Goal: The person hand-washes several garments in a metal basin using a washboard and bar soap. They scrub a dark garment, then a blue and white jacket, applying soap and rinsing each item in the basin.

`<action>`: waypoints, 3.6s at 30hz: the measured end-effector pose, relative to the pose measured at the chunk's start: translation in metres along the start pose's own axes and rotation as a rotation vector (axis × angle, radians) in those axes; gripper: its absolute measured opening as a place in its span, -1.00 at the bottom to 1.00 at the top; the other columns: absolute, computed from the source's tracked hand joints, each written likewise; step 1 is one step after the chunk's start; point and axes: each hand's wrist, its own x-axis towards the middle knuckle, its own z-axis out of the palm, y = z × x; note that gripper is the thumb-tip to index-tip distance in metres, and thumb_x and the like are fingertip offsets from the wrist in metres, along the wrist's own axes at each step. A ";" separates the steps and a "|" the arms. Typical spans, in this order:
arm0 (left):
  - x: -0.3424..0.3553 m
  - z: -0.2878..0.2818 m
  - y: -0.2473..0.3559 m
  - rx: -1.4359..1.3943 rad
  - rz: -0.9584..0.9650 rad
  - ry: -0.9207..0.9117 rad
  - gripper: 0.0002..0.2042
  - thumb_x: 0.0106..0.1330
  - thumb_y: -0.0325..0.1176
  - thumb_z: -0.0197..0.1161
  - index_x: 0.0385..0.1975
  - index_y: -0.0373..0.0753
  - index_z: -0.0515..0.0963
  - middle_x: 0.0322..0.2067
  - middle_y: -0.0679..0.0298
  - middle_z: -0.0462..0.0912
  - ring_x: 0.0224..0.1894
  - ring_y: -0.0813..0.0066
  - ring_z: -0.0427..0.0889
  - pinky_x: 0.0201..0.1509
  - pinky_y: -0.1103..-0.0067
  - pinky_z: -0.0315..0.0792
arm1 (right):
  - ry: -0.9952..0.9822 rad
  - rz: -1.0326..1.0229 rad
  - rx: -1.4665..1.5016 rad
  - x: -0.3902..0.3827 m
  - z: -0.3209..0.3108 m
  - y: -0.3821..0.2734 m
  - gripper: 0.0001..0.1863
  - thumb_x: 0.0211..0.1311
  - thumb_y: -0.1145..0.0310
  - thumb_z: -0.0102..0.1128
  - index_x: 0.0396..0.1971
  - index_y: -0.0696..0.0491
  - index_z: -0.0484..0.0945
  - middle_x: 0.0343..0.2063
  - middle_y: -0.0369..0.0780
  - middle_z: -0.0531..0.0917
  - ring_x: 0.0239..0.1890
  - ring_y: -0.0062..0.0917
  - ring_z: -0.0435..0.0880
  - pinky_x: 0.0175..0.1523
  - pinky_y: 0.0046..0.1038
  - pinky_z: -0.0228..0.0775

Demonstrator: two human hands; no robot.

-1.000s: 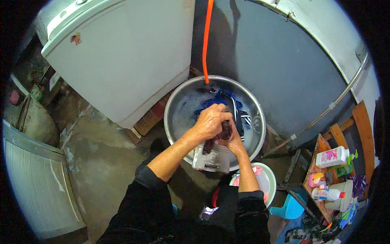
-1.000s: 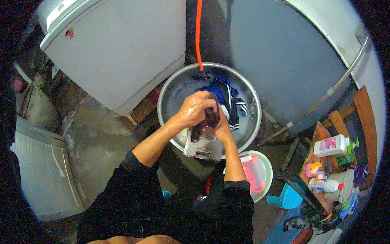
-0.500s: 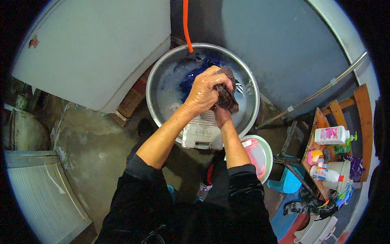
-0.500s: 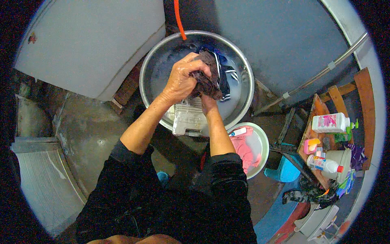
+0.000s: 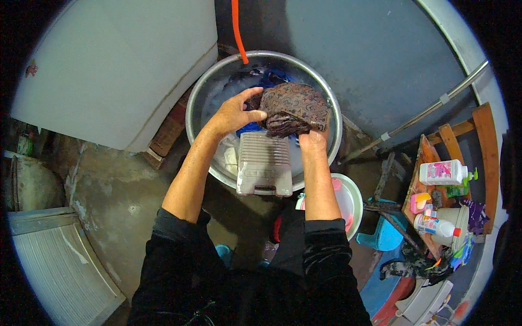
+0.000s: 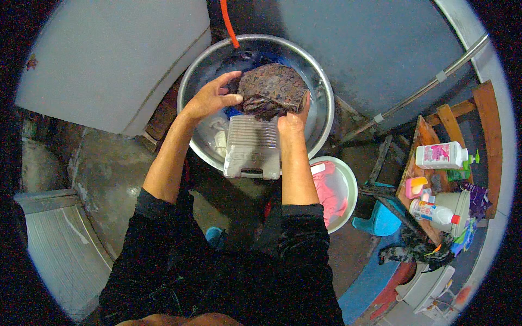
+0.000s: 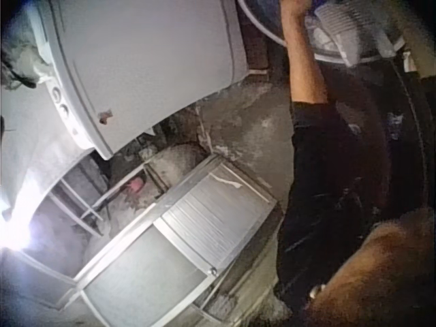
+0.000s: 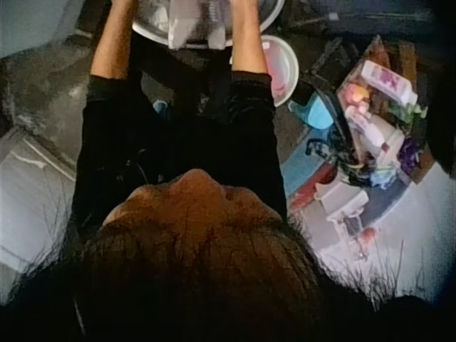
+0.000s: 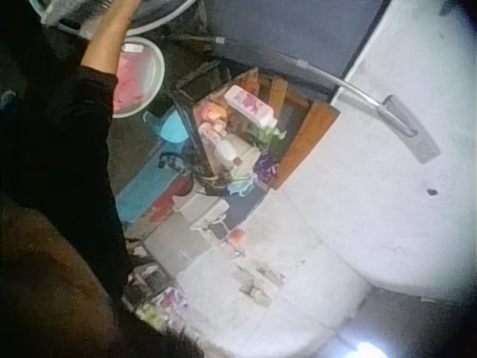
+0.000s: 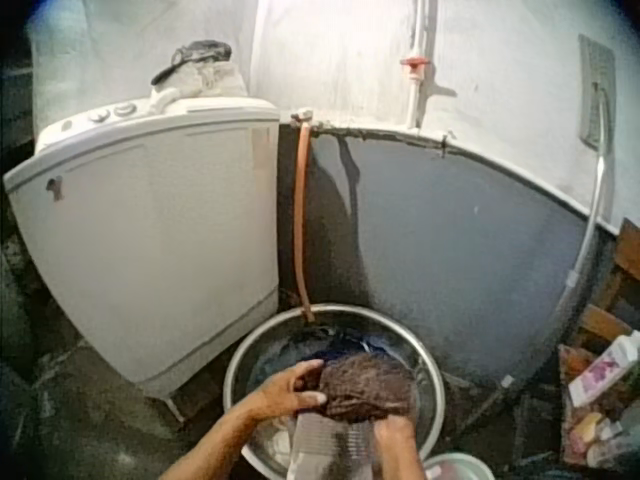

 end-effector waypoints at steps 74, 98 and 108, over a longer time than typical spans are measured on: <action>0.020 0.043 -0.015 -0.040 0.027 0.236 -0.27 0.18 -0.25 0.25 0.36 -0.21 0.11 0.19 0.01 0.41 0.24 0.17 0.39 0.32 0.44 0.22 | -0.355 0.535 -0.106 -0.055 0.031 0.030 -0.35 -0.13 0.46 0.50 0.06 0.03 0.46 -0.08 -0.31 0.60 -0.03 -0.51 0.57 0.12 -0.44 0.40; 0.006 0.005 0.007 -1.343 0.143 -0.185 -0.33 0.15 -0.05 0.34 0.25 -0.19 0.34 0.05 0.12 0.53 0.04 0.29 0.56 0.17 0.34 0.47 | -0.313 0.822 0.433 -0.098 0.056 0.017 -0.44 0.10 0.18 0.30 0.08 0.09 0.41 -0.12 -0.13 0.63 -0.19 -0.31 0.65 -0.24 -0.24 0.58; 0.019 -0.005 0.008 -0.675 0.048 0.150 -0.91 0.19 -0.48 0.24 -0.42 -0.14 0.46 -0.49 0.42 0.52 -0.47 0.69 0.50 -0.41 0.72 0.39 | -0.460 0.736 0.011 -0.081 0.050 0.008 -0.40 0.12 0.42 0.35 0.18 0.07 0.35 -0.01 -0.24 0.59 -0.03 -0.49 0.63 0.07 -0.38 0.51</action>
